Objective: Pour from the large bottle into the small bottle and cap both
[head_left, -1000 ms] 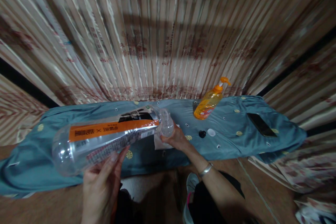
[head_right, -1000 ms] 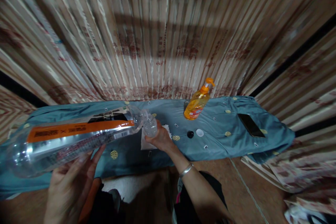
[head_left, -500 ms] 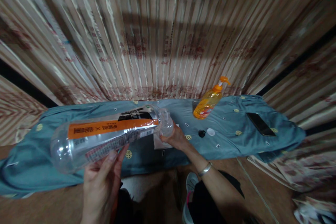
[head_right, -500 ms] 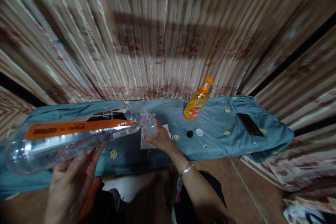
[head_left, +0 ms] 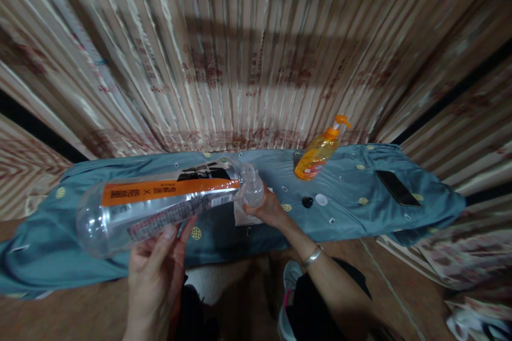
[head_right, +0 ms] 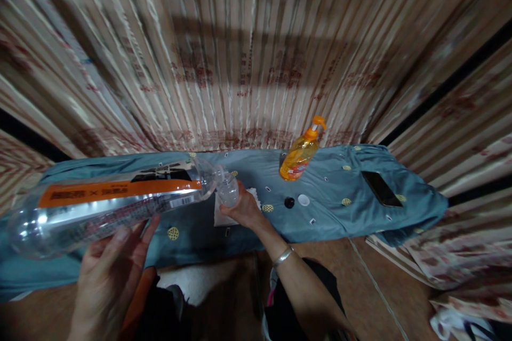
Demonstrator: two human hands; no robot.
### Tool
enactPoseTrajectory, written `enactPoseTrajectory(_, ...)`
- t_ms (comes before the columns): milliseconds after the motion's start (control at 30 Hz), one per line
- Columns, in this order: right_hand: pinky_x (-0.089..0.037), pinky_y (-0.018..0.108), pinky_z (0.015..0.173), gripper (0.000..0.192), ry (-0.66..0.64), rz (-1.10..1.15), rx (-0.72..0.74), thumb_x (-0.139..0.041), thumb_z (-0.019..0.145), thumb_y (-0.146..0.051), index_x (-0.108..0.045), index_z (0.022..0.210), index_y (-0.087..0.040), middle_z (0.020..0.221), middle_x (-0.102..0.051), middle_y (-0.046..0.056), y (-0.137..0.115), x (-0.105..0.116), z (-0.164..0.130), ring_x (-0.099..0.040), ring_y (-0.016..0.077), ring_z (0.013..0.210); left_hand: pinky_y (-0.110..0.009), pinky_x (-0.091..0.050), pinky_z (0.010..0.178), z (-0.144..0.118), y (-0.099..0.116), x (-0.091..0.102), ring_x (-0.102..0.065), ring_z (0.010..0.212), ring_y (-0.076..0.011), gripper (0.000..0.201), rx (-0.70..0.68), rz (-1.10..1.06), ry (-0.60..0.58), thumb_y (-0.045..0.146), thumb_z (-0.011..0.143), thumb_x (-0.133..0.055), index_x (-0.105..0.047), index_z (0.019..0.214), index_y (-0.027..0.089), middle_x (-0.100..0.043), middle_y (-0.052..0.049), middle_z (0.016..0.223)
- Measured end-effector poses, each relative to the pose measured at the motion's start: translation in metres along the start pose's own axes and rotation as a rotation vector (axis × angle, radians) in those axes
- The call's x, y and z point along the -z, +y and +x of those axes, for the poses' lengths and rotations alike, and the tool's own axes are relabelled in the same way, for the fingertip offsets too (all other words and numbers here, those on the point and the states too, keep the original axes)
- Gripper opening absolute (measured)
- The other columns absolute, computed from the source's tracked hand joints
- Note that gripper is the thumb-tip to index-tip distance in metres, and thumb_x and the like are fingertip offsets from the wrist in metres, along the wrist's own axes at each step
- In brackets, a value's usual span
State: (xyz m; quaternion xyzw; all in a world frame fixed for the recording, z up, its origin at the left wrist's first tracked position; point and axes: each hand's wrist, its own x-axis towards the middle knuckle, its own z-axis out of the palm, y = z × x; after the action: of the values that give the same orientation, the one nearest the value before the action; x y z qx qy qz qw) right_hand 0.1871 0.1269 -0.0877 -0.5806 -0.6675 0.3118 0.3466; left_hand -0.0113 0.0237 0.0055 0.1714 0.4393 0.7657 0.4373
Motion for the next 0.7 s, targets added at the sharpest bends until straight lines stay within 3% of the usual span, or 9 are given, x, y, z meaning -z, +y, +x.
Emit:
enactPoseTrajectory(133,-0.059,0.038,0.086,0.065,-0.007,-0.002,-0.005,-0.078,0.066,-0.029,-0.055,0.126,-0.020,0.107,-0.076,0.007,-0.0002,0.0006,-0.0004,-0.074,0.0283,0.098,-0.039,-0.064,0.086,-0.0003,0.0003,-0.0009,-0.068,0.071,-0.0136,0.038,-0.003,-0.001,-0.005,0.031,0.041,-0.100,-0.067,0.055,0.020,-0.068,0.004,0.063)
enactPoseTrajectory(367,-0.059,0.037,0.086,0.064,-0.024,0.013,-0.020,-0.078,0.066,-0.027,-0.055,0.125,-0.019,0.106,-0.076,0.007,-0.0057,0.0039,-0.0009,-0.074,0.0271,0.098,-0.033,-0.063,0.085,-0.0029,0.0025,-0.0062,-0.069,0.076,-0.0131,0.040,0.020,-0.029,-0.013,0.030,0.041,-0.100,-0.069,0.063,0.019,-0.070,0.004,0.069)
enactPoseTrajectory(700,-0.058,0.038,0.087,0.065,-0.011,0.015,0.005,-0.077,0.066,-0.028,-0.055,0.126,-0.021,0.108,-0.075,0.006,0.0001,0.0019,-0.0004,-0.073,0.0268,0.098,-0.040,-0.061,0.094,-0.0010,-0.0011,-0.0021,-0.072,0.081,-0.0166,0.036,-0.030,-0.013,-0.056,0.032,0.045,-0.099,-0.072,0.068,0.021,-0.075,0.005,0.072)
